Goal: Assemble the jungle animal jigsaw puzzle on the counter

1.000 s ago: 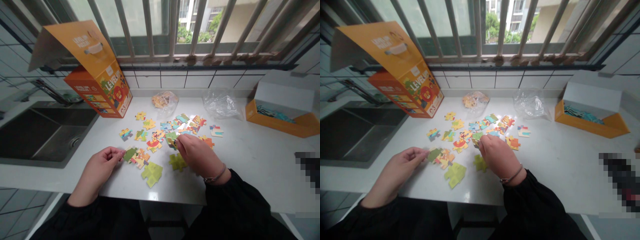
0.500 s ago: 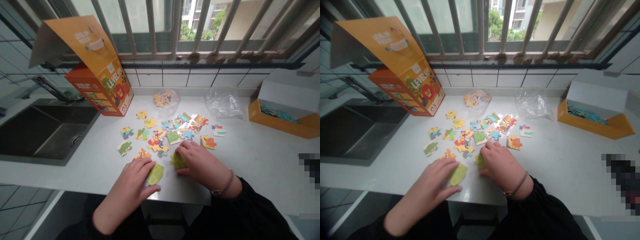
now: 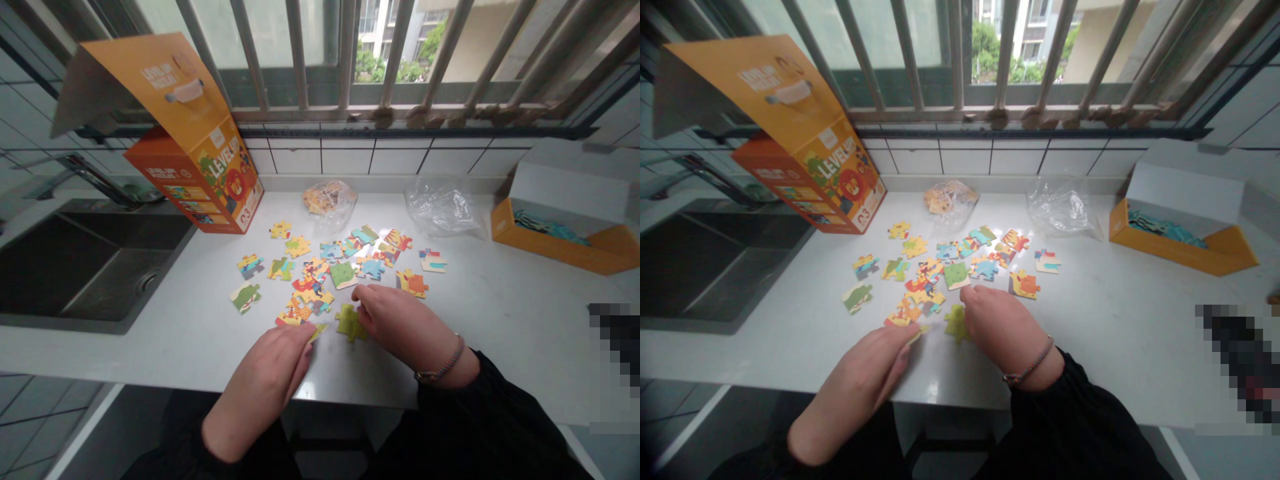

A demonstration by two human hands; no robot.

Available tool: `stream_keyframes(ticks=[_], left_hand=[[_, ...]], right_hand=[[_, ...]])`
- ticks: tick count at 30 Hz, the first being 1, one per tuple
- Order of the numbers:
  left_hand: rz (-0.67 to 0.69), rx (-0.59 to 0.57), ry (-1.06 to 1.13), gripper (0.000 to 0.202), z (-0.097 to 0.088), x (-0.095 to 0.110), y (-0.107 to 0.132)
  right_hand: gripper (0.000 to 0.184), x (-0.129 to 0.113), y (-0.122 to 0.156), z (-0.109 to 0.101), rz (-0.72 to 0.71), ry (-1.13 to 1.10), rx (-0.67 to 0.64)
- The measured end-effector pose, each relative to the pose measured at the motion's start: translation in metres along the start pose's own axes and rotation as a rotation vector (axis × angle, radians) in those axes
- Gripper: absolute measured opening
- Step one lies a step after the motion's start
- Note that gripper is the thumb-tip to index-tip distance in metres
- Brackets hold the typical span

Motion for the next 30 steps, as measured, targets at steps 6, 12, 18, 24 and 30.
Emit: stream_keyframes(ticks=[6, 12, 18, 24, 30], left_hand=[[-0.363, 0.12, 0.038, 0.029, 0.001, -0.04, -0.004], [-0.76, 0.076, 0.28, 0.036, 0.004, -0.061, -0.01], [-0.862, 0.006, 0.671, 0.043, 0.026, -0.051, -0.013], [-0.958, 0.11, 0.773, 0.049, 0.014, -0.066, -0.009], [-1.096, 0.318, 0.469, 0.047, -0.035, -0.132, 0.036]], right_hand=[[0.029, -0.012, 0.009, 0.001, -0.066, 0.007, 0.022], [0.067, -0.044, 0.015, 0.018, -0.07, 0.051, 0.025], [0.071, -0.055, 0.003, 0.011, -0.204, -0.108, 0.149], [0.027, -0.05, 0.001, 0.011, -0.237, -0.171, 0.14], [0.031, -0.022, -0.003, 0.01, -0.018, -0.361, 0.162]])
Point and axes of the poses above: each hand's wrist, its own y-axis away from the middle knuckle, its own z-axis out of the palm, x = y × z, the point moved 7 cm from there along -y, towards the middle knuckle, and after that the axes turned 5 degrees about -y, right-handed, at the moved point
